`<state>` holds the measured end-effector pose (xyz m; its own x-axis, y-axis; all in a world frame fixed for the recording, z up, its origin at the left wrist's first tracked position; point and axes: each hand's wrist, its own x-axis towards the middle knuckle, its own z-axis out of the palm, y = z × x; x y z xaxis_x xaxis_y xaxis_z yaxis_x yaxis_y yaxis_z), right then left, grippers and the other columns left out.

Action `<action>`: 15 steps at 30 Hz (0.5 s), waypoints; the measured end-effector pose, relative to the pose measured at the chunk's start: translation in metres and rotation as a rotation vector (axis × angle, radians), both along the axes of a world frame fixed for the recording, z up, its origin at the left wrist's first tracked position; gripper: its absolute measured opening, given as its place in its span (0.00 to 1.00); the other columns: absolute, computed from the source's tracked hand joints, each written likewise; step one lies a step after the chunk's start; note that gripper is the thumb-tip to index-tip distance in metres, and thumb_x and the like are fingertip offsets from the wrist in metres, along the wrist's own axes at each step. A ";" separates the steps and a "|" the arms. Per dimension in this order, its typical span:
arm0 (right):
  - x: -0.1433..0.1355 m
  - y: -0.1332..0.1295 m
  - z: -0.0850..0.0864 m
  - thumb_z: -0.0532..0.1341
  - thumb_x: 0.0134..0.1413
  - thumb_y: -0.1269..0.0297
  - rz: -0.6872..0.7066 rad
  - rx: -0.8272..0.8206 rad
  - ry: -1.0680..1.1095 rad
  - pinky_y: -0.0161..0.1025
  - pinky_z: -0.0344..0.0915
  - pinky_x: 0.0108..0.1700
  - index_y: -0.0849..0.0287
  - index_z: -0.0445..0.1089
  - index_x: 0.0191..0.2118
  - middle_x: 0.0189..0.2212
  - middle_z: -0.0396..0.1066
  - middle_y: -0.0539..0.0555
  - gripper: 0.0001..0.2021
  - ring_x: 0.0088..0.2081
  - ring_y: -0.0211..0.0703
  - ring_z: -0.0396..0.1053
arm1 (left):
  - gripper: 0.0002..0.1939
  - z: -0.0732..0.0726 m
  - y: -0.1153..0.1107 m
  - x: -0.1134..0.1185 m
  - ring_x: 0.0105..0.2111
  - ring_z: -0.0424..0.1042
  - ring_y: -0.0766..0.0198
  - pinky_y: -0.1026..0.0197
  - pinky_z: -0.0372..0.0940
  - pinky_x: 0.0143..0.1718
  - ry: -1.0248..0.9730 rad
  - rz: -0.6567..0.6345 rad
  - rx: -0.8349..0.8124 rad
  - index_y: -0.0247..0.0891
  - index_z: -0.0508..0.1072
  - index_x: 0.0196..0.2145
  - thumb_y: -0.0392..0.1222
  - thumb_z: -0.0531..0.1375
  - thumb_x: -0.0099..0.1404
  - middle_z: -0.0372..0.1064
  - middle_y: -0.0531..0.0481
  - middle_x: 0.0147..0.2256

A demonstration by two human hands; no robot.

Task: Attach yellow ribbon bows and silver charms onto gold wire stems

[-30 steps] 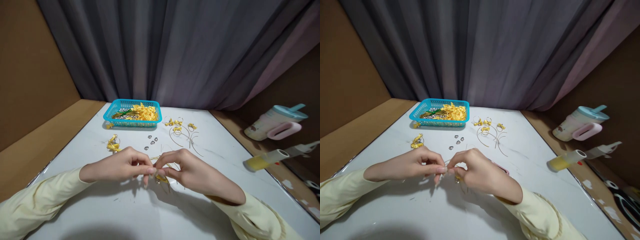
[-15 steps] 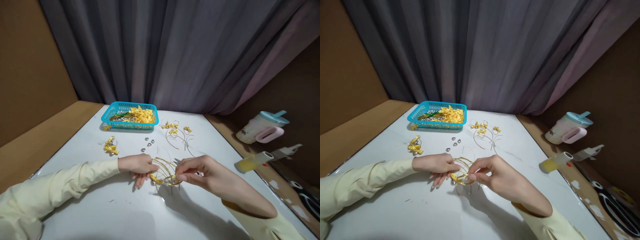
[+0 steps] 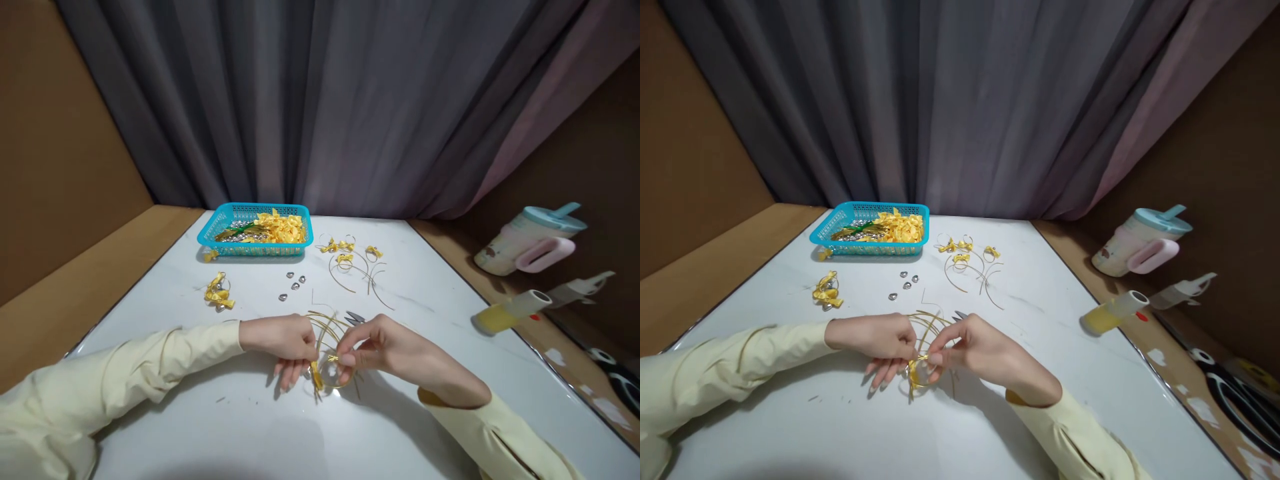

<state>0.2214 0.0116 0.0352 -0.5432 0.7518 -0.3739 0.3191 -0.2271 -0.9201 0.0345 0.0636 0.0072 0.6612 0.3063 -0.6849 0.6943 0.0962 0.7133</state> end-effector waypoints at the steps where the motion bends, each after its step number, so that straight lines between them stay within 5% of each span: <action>1: 0.001 -0.001 0.000 0.64 0.46 0.58 -0.008 -0.001 0.005 0.40 0.65 0.40 0.64 0.74 0.30 0.27 0.76 0.57 0.12 0.32 0.44 0.72 | 0.15 0.002 -0.001 0.000 0.12 0.66 0.69 0.69 0.58 0.13 -0.041 0.038 0.034 0.34 0.63 0.18 0.39 0.52 0.62 0.66 0.53 0.14; 7: 0.003 -0.003 0.006 0.61 0.49 0.60 -0.098 0.192 -0.114 0.37 0.62 0.38 0.62 0.75 0.29 0.28 0.74 0.54 0.10 0.32 0.41 0.68 | 0.15 0.006 -0.021 -0.006 0.19 0.70 0.68 0.69 0.63 0.17 -0.420 0.413 0.388 0.34 0.67 0.25 0.47 0.52 0.64 0.69 0.51 0.20; 15: 0.000 -0.005 0.014 0.59 0.51 0.64 -0.137 0.369 -0.151 0.38 0.61 0.43 0.60 0.74 0.27 0.34 0.71 0.53 0.08 0.37 0.42 0.67 | 0.16 0.001 -0.029 -0.014 0.20 0.67 0.69 0.68 0.61 0.23 -0.481 0.361 0.735 0.33 0.70 0.24 0.43 0.51 0.65 0.68 0.51 0.21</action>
